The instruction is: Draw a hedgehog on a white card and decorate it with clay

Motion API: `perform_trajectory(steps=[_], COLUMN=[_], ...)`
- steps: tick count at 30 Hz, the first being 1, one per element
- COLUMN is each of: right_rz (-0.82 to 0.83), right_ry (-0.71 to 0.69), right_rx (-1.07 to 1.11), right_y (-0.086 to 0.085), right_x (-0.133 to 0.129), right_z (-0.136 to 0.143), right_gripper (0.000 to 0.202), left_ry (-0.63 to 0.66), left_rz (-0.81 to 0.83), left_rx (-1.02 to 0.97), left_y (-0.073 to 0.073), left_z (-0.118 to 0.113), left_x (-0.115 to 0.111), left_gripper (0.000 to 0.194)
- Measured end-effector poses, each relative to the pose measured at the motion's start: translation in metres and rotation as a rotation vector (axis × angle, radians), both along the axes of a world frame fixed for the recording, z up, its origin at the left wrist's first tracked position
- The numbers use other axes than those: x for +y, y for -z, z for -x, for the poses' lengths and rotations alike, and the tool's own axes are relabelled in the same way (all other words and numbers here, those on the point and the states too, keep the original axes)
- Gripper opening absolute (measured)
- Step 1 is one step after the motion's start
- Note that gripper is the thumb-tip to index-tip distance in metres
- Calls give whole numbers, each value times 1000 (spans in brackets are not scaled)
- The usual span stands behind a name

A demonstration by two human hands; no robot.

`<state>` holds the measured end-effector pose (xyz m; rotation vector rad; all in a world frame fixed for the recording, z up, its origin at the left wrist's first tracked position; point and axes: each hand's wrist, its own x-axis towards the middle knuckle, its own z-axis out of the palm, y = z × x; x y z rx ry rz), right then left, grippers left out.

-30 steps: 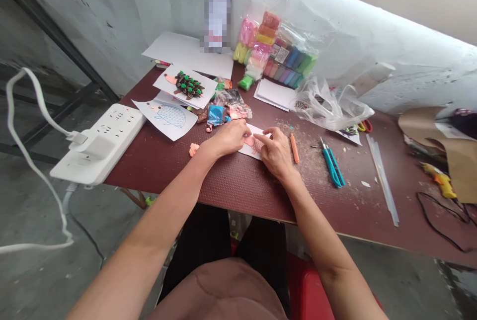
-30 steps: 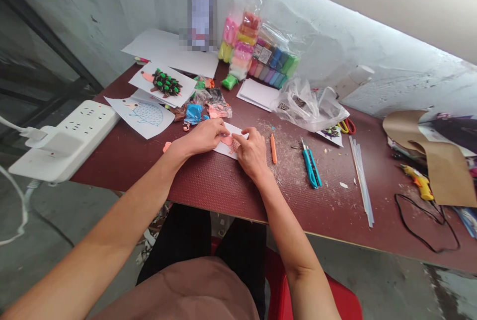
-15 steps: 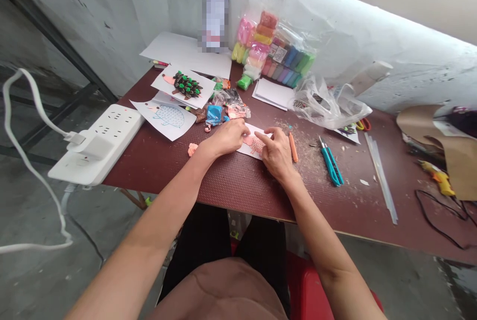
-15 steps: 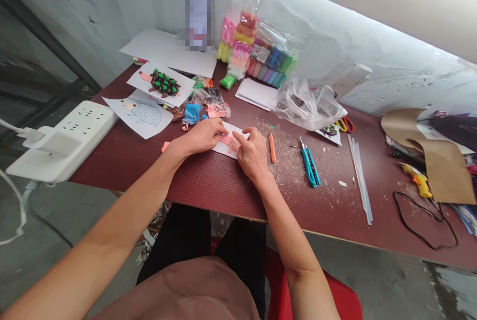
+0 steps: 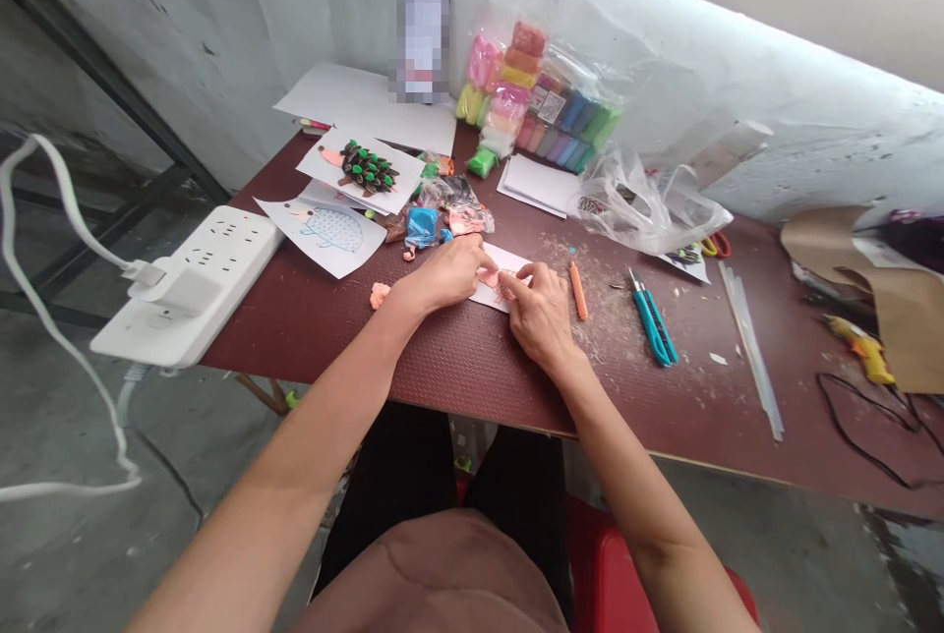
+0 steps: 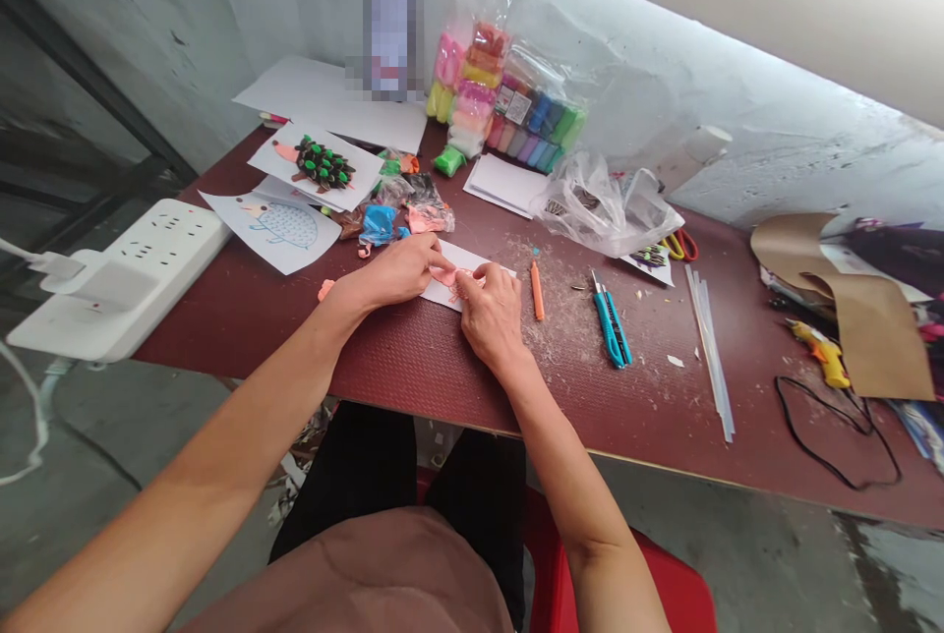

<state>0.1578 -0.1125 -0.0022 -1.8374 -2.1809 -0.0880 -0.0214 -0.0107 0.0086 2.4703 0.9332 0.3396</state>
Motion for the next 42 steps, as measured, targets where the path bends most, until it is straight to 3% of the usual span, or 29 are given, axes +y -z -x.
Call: perform_trajectory(steps=[9, 23, 31, 42], right_rz=[-26, -98, -51, -52], right_ry=[-28, -16, -25, -18], right_rx=[-30, -142, -100, -59], right_y=[2, -1, -4, -5], right_x=[1, 3, 8, 7], right_z=[3, -1, -3, -4], right_gripper=[32, 34, 36, 34], left_ry=[20, 17, 5, -7], left_rz=[-13, -26, -45, -32], left_rx=[31, 4, -25, -30], left_y=[-5, 3, 11, 10], left_z=[0, -1, -3, -3], left_x=[-3, 0, 2, 1], left_gripper=[38, 36, 39, 37])
